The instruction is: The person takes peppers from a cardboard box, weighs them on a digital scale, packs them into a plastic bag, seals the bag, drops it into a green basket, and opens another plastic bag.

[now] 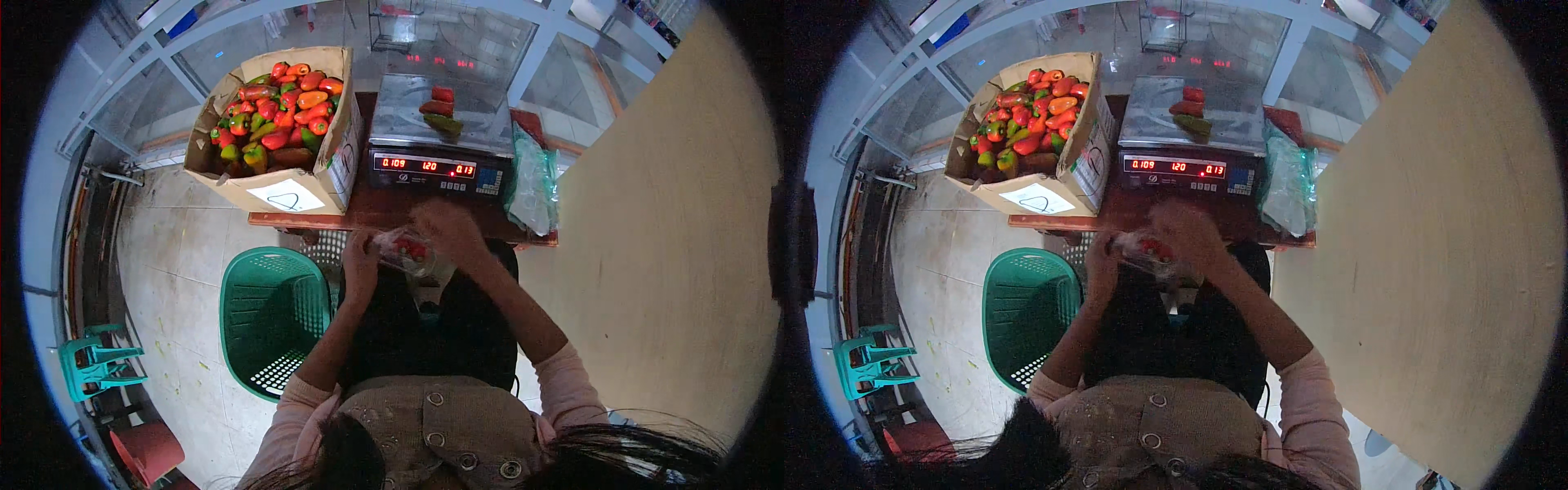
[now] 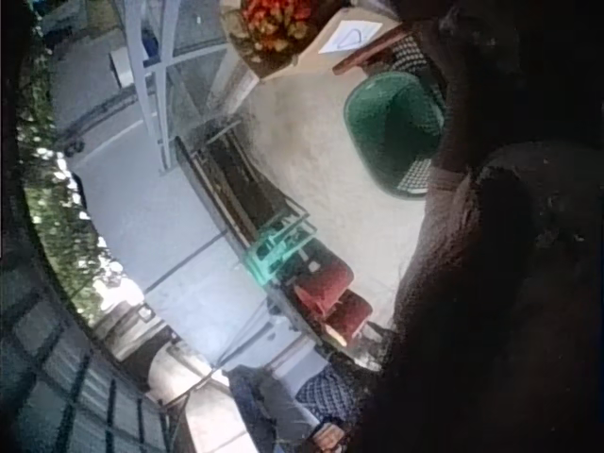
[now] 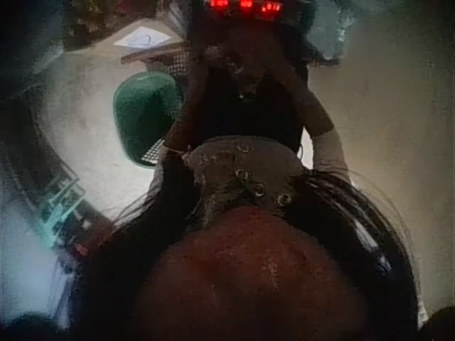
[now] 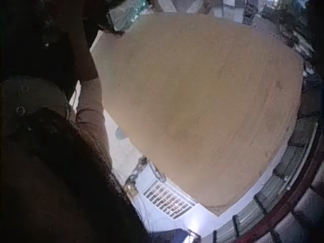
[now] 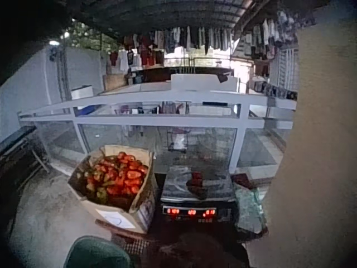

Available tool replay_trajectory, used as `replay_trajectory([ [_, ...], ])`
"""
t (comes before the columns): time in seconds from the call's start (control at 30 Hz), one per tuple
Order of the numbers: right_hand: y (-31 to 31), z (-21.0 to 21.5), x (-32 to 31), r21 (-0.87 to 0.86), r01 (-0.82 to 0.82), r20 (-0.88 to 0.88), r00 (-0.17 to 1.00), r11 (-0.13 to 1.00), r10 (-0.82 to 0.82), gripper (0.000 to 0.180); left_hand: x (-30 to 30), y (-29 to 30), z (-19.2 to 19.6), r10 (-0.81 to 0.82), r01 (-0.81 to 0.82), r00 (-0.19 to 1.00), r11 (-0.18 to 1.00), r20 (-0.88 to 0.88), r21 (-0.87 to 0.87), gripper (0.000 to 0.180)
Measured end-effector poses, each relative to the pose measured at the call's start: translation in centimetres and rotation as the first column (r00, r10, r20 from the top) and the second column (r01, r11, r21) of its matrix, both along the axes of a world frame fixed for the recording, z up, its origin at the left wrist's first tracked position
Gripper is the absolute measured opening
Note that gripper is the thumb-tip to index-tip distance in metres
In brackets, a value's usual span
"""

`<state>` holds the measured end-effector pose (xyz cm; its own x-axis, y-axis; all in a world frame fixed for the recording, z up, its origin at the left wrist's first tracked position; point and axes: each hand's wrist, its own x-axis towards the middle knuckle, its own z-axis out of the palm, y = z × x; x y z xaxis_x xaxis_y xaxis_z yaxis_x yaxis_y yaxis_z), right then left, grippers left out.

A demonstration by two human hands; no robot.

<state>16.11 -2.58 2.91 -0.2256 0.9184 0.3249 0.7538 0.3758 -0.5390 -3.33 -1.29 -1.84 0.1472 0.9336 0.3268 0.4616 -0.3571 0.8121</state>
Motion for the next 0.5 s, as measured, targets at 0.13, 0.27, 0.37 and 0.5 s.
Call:
replay_trajectory([
  [0.13,8.7,1.2,5.0,0.530,0.256,0.216,0.881,0.808,-0.421,0.033,-0.3,-0.4,2.3,-0.003,0.049,0.991,0.939,0.135,-0.341,0.017],
  [0.27,14.8,-0.8,7.0,0.438,0.279,0.223,0.887,0.854,-0.404,0.038,-0.7,-0.7,2.2,-0.078,0.126,0.985,0.934,0.155,-0.334,0.011],
  [0.37,17.2,-1.3,7.4,0.255,0.265,0.330,0.880,0.930,-0.341,0.040,-0.4,-1.1,2.3,-0.038,0.192,0.938,0.885,0.344,-0.425,0.010],
  [0.5,18.7,-2.6,8.1,0.366,0.222,0.202,0.929,0.904,-0.310,0.036,0.1,-1.1,2.4,0.028,0.172,0.945,0.806,0.326,-0.567,0.013],
])
